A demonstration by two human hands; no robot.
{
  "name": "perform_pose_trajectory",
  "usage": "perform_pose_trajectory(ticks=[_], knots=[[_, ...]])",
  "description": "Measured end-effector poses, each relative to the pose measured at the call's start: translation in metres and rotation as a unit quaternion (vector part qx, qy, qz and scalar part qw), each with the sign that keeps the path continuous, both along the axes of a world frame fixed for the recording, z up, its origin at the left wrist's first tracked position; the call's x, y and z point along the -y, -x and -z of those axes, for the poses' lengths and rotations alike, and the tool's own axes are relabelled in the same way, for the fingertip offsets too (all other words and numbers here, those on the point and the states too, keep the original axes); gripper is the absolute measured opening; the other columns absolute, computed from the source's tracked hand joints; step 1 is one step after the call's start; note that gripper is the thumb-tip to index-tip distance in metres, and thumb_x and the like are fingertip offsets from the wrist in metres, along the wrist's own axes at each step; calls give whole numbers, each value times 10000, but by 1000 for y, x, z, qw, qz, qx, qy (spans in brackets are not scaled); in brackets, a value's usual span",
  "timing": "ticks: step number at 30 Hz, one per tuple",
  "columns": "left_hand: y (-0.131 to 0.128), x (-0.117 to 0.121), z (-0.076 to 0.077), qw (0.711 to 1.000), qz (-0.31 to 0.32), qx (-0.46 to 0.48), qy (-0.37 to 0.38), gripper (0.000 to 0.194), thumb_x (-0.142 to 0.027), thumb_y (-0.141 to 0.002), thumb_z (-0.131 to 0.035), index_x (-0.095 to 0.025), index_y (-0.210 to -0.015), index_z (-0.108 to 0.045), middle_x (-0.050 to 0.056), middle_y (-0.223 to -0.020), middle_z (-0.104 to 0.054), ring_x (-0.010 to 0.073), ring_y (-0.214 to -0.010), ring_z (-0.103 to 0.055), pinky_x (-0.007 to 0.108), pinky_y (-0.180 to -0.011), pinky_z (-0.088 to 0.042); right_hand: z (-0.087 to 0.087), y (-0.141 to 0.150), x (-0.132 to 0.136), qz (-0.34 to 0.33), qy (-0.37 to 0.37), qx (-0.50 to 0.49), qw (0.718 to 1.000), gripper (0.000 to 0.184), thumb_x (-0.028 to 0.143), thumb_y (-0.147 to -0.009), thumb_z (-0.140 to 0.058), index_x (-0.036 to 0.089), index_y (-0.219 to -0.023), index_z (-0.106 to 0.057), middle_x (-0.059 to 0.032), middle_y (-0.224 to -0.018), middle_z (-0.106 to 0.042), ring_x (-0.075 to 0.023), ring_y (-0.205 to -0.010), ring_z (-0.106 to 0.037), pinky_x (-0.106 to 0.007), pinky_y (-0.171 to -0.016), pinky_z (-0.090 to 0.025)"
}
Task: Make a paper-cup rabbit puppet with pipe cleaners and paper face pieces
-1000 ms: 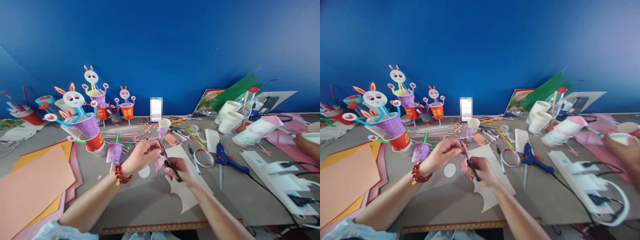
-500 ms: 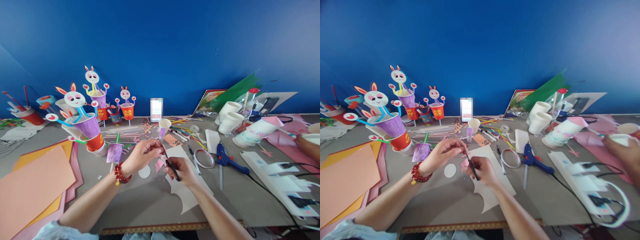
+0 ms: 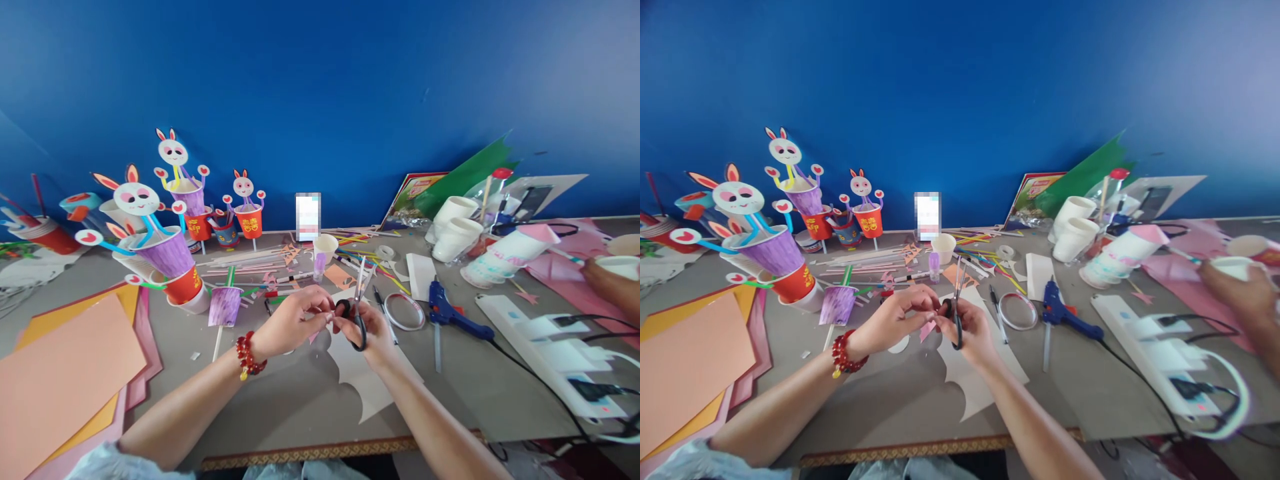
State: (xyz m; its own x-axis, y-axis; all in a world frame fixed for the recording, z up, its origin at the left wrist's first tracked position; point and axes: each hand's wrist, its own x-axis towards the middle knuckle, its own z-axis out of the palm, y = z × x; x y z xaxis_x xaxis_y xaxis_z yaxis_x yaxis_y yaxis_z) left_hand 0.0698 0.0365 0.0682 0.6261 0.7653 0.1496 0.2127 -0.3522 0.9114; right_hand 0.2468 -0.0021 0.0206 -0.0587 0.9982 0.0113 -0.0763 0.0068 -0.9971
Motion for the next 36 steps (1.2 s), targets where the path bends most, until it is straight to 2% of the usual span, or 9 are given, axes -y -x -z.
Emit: perform_pose_trajectory(ticks=[9,14,17,20,25,28,32,36], knots=[[-2,4,-4,999,12,-17,-40,216,-138,-843,-519,-176,-632,-543,35,-874,-627,154,-802,-576,272,-775,-458,1,-1,1,-2,-6,4,1000,254,366,-667,-770,176,-687,-603,14,-539,-578,-111,-503,-447,-229,-486,-340],[-1,4,1,1000,5,5,-1,177,-196,-880,-465,-177,-751,-585,45,-884,-643,173,-826,-585,271,-757,-456,4,2,1,48,-4,-25,998,275,399,-674,-775,188,-669,-598,19,-521,-571,-112,-476,-465,-232,-461,-351],[-2,6,2,1000,6,8,18,235,-234,-916,-413,-166,-831,-621,50,-847,-660,179,-798,-590,274,-732,-447,6,3,1,71,0,-40,997,299,437,-690,-763,189,-674,-597,21,-517,-548,-106,-458,-454,-227,-428,-335],[-6,9,5,1000,10,9,23,297,-291,-950,-410,-164,-784,-620,33,-783,-647,160,-734,-570,259,-695,-421,9,2,2,77,-10,-44,996,293,447,-713,-738,192,-698,-596,22,-529,-535,-113,-470,-460,-226,-423,-329],[-13,15,15,999,-25,26,16,303,-301,-960,-431,-163,-736,-582,-10,-663,-543,116,-617,-458,233,-598,-339,15,2,3,76,-32,-42,996,275,430,-738,-723,195,-709,-584,17,-570,-550,-128,-513,-502,-235,-461,-363],[-15,16,19,999,-33,31,18,290,-267,-957,-429,-161,-733,-581,-20,-646,-511,106,-600,-423,231,-588,-319,15,1,3,70,-40,-29,996,267,416,-755,-726,188,-713,-594,17,-562,-554,-123,-515,-492,-235,-471,-355],[-12,14,19,998,-43,48,22,271,-256,-943,-452,-160,-719,-573,-7,-670,-547,114,-632,-462,232,-612,-348,7,0,3,45,-42,-13,998,283,428,-765,-727,184,-707,-597,10,-592,-578,-108,-504,-462,-232,-469,-340],[-6,9,14,989,-52,121,69,233,-253,-935,-457,-161,-757,-574,11,-708,-570,132,-672,-524,245,-654,-414,-5,3,4,-21,-4,-14,1000,321,483,-758,-729,183,-761,-614,16,-592,-579,-96,-477,-437,-224,-449,-328]])
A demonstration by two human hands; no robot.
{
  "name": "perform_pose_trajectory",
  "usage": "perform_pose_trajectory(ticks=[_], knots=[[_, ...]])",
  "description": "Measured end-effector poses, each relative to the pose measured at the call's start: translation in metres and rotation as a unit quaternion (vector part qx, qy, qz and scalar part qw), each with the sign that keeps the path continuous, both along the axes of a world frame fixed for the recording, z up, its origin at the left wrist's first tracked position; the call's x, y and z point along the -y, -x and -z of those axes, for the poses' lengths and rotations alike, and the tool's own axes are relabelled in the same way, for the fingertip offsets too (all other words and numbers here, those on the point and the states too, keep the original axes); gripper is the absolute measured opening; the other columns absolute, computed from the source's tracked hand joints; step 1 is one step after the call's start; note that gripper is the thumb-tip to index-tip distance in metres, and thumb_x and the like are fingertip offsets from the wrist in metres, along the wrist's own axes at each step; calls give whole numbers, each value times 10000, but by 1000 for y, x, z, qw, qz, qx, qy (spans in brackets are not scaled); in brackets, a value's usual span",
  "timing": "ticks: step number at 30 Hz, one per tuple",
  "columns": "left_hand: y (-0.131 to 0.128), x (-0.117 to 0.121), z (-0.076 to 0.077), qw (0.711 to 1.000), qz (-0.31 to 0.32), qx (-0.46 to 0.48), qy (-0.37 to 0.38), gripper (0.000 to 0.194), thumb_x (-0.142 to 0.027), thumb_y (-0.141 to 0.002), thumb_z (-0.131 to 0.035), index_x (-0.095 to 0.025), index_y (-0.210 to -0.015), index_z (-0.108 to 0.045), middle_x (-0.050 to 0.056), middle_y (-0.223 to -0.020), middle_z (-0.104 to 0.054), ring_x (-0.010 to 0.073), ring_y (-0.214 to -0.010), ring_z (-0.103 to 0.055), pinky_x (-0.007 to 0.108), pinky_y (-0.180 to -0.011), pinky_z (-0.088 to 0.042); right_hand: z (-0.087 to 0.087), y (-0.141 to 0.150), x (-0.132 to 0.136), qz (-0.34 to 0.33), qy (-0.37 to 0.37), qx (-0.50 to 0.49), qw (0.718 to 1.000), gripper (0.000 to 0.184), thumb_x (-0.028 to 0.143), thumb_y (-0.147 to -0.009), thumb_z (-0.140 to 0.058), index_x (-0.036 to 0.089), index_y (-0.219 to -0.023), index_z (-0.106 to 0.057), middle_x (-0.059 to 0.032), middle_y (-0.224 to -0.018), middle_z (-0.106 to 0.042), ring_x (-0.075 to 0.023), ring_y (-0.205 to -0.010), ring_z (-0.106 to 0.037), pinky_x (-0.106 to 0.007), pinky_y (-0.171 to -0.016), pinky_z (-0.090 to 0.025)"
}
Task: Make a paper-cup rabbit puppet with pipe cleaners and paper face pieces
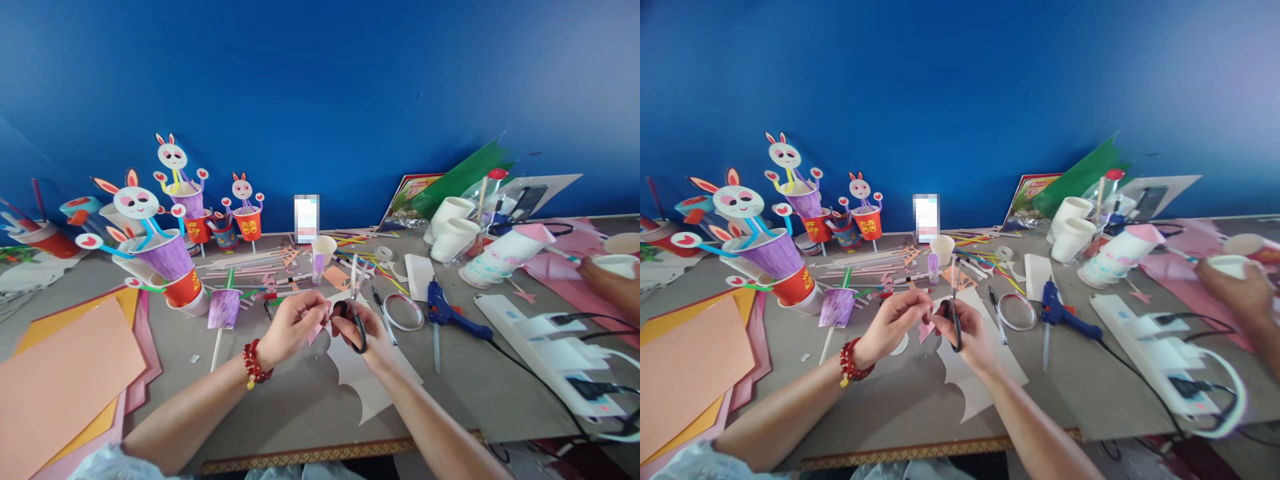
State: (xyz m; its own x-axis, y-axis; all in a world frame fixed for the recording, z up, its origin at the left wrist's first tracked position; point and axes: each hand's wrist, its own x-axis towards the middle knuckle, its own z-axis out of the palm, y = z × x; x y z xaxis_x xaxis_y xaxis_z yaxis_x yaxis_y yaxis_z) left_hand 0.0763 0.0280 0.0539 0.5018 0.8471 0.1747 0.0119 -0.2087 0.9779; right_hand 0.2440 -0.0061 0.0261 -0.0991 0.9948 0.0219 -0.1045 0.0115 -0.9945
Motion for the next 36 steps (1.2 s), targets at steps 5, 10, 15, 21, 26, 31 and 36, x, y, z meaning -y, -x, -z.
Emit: perform_pose_trajectory(ticks=[5,10,15,21,26,31,36], knots=[[7,-8,-10,997,-31,53,-42,177,-229,-911,-510,-156,-780,-604,57,-891,-585,155,-792,-556,272,-739,-456,-8,6,1,-91,33,3,995,418,563,-725,-737,173,-708,-585,8,-580,-581,-103,-489,-480,-229,-479,-381],[8,-9,-11,996,-31,72,-50,158,-199,-911,-514,-159,-784,-599,53,-905,-564,150,-777,-546,271,-718,-459,-3,9,1,-106,63,2,992,464,585,-675,-775,165,-697,-580,18,-572,-562,-103,-481,-504,-230,-483,-384],[6,-8,-8,996,-25,69,-43,177,-201,-924,-505,-159,-778,-596,45,-865,-565,150,-775,-538,268,-715,-444,2,8,1,-105,74,4,992,466,585,-667,-785,167,-691,-581,21,-568,-559,-102,-465,-504,-230,-470,-367],[4,-7,-8,997,-29,61,-42,212,-211,-927,-503,-156,-737,-581,35,-800,-568,147,-753,-535,265,-711,-433,1,8,1,-104,72,3,992,471,588,-668,-783,164,-683,-579,21,-560,-561,-101,-465,-507,-225,-469,-377],[4,-7,-7,997,-30,57,-45,211,-207,-927,-500,-156,-740,-582,35,-801,-570,146,-751,-534,265,-709,-431,2,8,1,-102,73,1,992,470,586,-662,-787,163,-676,-581,26,-557,-556,-94,-454,-499,-218,-460,-375],[5,-7,-7,997,-30,51,-48,212,-202,-930,-493,-158,-740,-578,34,-802,-573,148,-754,-536,269,-713,-429,4,8,1,-104,73,6,992,462,578,-665,-785,165,-670,-578,25,-558,-556,-97,-457,-503,-219,-457,-373],[5,-8,-7,997,-28,50,-58,219,-197,-929,-493,-158,-728,-573,32,-792,-569,147,-747,-534,271,-710,-423,3,8,1,-103,72,12,992,464,581,-661,-784,168,-663,-572,26,-561,-551,-96,-455,-497,-219,-452,-371]])
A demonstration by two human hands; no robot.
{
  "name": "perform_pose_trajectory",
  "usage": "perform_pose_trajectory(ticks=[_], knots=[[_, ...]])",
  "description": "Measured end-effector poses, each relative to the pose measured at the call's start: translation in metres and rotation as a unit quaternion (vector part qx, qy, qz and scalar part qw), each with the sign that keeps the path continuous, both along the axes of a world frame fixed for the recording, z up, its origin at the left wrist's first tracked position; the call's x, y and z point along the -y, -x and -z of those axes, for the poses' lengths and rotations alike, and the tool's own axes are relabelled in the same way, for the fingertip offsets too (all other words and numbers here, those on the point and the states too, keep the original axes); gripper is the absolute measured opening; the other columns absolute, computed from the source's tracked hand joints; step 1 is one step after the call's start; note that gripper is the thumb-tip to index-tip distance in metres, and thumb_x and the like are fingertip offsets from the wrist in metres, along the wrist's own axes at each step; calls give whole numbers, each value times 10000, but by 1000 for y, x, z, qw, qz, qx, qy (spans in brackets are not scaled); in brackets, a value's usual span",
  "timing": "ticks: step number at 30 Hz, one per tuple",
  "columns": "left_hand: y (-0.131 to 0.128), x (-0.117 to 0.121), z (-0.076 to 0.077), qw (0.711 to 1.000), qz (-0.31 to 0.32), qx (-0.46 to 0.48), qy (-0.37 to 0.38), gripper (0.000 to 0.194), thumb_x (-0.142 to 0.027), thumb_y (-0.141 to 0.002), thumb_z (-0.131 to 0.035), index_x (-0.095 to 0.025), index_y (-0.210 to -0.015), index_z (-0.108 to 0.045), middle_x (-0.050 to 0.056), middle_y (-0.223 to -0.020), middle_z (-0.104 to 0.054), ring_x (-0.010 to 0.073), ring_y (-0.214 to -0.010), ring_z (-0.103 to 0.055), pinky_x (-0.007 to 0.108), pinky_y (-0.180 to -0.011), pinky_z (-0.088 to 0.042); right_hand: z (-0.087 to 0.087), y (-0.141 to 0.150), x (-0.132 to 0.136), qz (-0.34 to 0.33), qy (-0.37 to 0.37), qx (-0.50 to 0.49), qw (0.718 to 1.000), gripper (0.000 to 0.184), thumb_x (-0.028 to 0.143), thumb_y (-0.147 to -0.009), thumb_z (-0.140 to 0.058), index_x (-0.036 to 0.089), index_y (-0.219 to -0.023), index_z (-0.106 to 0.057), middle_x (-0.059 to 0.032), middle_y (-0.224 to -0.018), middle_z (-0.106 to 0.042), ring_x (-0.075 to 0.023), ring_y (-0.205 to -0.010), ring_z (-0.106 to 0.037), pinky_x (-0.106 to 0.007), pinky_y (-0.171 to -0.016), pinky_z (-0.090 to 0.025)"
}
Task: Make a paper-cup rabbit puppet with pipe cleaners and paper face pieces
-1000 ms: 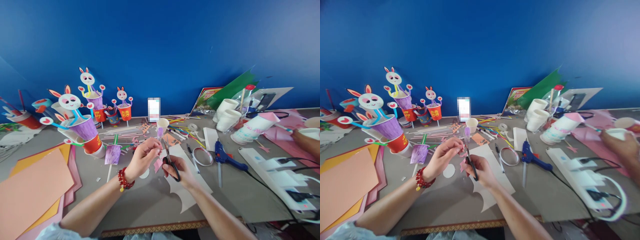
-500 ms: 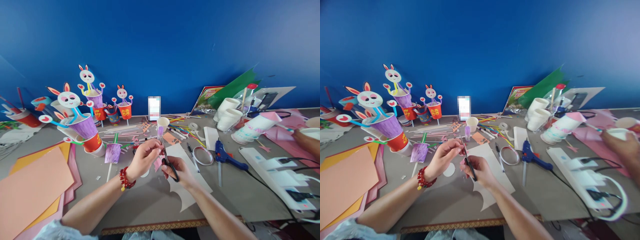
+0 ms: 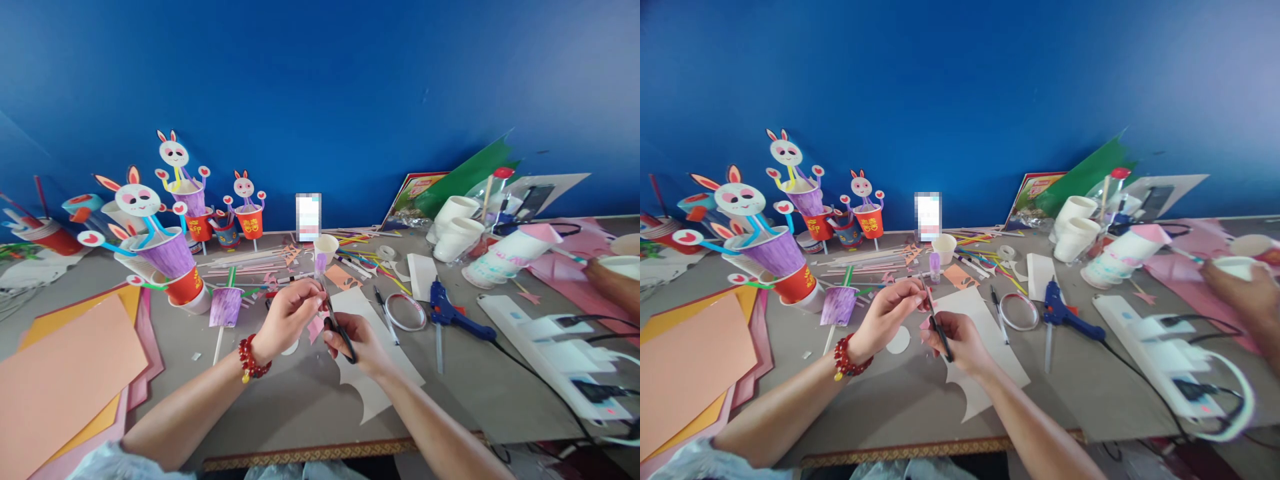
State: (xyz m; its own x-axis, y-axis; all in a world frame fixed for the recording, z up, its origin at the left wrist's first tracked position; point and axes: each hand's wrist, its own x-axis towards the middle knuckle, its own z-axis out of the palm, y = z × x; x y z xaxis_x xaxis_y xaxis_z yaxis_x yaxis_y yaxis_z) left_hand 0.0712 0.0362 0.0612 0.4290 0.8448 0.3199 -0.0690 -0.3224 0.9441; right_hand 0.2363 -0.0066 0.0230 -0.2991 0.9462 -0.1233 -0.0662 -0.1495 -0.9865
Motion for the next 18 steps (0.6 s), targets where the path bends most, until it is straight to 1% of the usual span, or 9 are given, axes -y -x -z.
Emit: perform_pose_trajectory(ticks=[5,12,18], knots=[[0,0,0,1000,1,-2,-1,223,-202,-931,-490,-158,-730,-578,36,-791,-569,148,-746,-532,273,-709,-421,0,0,0,0,3,2,1000,472,589,-648,-787,168,-666,-576,27,-561,-546,-97,-451,-497,-220,-445,-370],[1,0,-2,1000,7,-3,7,221,-206,-928,-490,-157,-730,-573,37,-792,-566,149,-746,-530,272,-707,-423,3,0,0,-1,-2,1,1000,466,581,-665,-780,164,-659,-572,32,-556,-538,-89,-445,-486,-211,-441,-361],[4,-1,-3,1000,17,-6,16,226,-216,-925,-482,-157,-733,-585,41,-817,-575,152,-753,-543,274,-713,-436,1,-1,-2,-5,-6,10,1000,476,595,-654,-780,169,-658,-568,38,-534,-536,-88,-433,-472,-212,-434,-355]])
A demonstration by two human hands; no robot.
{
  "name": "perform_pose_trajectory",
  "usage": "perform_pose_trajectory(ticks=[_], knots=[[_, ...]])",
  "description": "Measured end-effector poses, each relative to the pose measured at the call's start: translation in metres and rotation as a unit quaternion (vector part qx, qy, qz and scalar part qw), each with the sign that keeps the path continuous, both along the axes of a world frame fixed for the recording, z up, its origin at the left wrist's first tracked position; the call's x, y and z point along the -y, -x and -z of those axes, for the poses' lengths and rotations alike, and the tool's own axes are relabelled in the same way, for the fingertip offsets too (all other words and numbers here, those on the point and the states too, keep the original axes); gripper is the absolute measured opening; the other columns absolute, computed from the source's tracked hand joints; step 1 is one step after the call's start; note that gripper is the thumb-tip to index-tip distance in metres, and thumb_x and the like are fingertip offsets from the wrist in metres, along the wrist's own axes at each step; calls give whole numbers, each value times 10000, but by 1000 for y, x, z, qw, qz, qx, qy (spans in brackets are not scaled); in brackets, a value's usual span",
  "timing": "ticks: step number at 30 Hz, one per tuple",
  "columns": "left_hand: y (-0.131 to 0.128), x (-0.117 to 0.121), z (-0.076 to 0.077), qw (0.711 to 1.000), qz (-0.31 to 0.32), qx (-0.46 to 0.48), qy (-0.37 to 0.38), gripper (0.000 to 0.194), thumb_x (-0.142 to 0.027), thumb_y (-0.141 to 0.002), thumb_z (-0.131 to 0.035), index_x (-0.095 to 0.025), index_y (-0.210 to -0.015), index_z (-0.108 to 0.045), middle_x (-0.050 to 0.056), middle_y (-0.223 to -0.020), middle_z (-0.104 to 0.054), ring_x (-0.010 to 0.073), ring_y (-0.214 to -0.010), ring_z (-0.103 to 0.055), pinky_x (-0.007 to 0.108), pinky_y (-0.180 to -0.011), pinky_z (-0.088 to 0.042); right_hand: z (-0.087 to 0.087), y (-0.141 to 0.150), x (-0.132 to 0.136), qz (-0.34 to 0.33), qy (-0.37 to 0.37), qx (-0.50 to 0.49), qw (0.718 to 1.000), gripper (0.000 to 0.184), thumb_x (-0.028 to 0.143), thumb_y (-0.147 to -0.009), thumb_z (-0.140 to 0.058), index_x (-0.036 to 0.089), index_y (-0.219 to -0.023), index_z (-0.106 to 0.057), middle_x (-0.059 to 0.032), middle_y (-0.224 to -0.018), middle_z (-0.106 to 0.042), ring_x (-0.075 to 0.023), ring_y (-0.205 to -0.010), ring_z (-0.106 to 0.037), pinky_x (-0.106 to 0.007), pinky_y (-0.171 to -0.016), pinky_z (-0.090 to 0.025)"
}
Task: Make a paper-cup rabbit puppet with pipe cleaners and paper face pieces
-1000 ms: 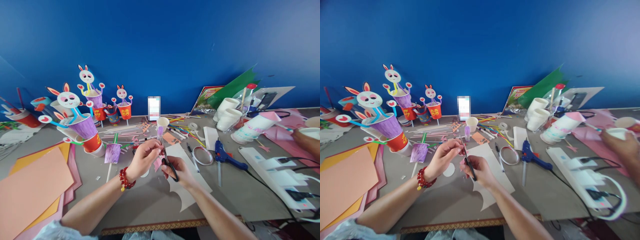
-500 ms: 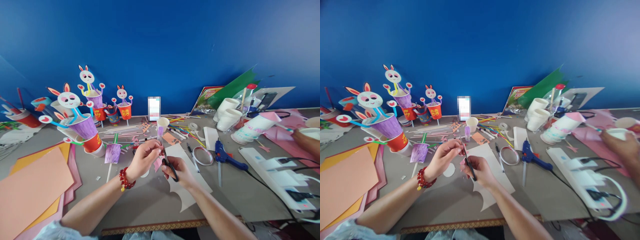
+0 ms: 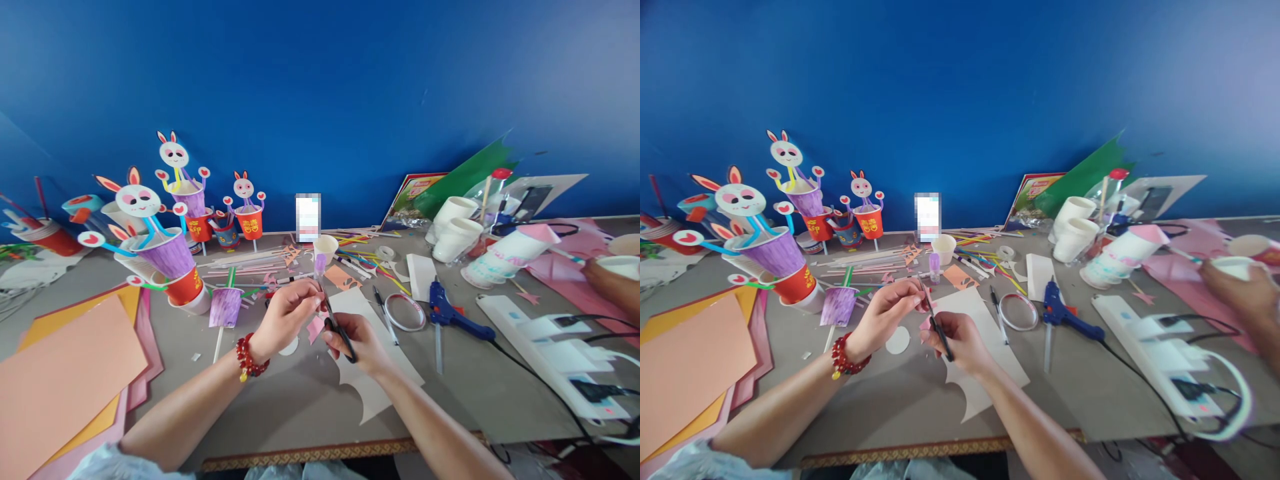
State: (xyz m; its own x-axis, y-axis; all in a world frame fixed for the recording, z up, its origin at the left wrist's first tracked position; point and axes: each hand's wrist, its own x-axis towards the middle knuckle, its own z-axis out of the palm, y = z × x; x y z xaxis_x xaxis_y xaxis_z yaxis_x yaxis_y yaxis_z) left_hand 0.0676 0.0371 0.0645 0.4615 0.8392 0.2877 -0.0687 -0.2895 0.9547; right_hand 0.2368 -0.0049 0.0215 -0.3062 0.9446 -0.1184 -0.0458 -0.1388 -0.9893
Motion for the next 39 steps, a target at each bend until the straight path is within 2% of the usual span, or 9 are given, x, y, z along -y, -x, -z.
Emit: perform_pose_trajectory(ticks=[11,18,24,29,32,39], knots=[[9,-5,-7,998,34,-50,-5,220,-208,-914,-468,-156,-749,-603,60,-871,-636,167,-805,-586,279,-750,-455,-1,-2,-1,-3,-3,41,999,492,611,-650,-769,177,-623,-539,46,-478,-515,-86,-401,-459,-210,-423,-327],[12,-7,-17,995,48,-85,-16,256,-225,-911,-470,-155,-691,-578,76,-866,-668,180,-816,-603,292,-748,-452,-3,-3,-1,-9,-7,60,998,493,622,-647,-759,179,-616,-545,43,-464,-522,-86,-391,-457,-207,-418,-326],[16,-10,-16,993,74,-86,26,229,-238,-887,-499,-163,-685,-577,49,-766,-635,182,-814,-589,293,-746,-454,-6,-4,0,-43,9,25,999,520,664,-652,-738,180,-635,-550,30,-499,-558,-89,-407,-475,-213,-431,-361],[17,-11,-15,992,84,-64,63,224,-258,-871,-524,-162,-679,-587,68,-799,-674,181,-792,-599,304,-740,-473,-6,-6,0,-52,1,16,998,521,662,-675,-726,175,-632,-548,23,-507,-561,-88,-413,-480,-214,-429,-354],[16,-12,-15,992,89,-55,76,238,-272,-867,-535,-159,-666,-593,81,-819,-686,202,-847,-619,325,-778,-485,-7,-6,0,-54,2,11,998,512,654,-680,-726,178,-623,-546,25,-508,-558,-86,-411,-470,-217,-427,-360],[18,-13,-16,991,97,-63,70,232,-251,-867,-532,-152,-673,-613,86,-864,-695,196,-848,-623,339,-835,-481,-6,-4,0,-57,6,8,998,507,643,-670,-736,179,-618,-539,33,-495,-550,-81,-402,-459,-212,-415,-361]])
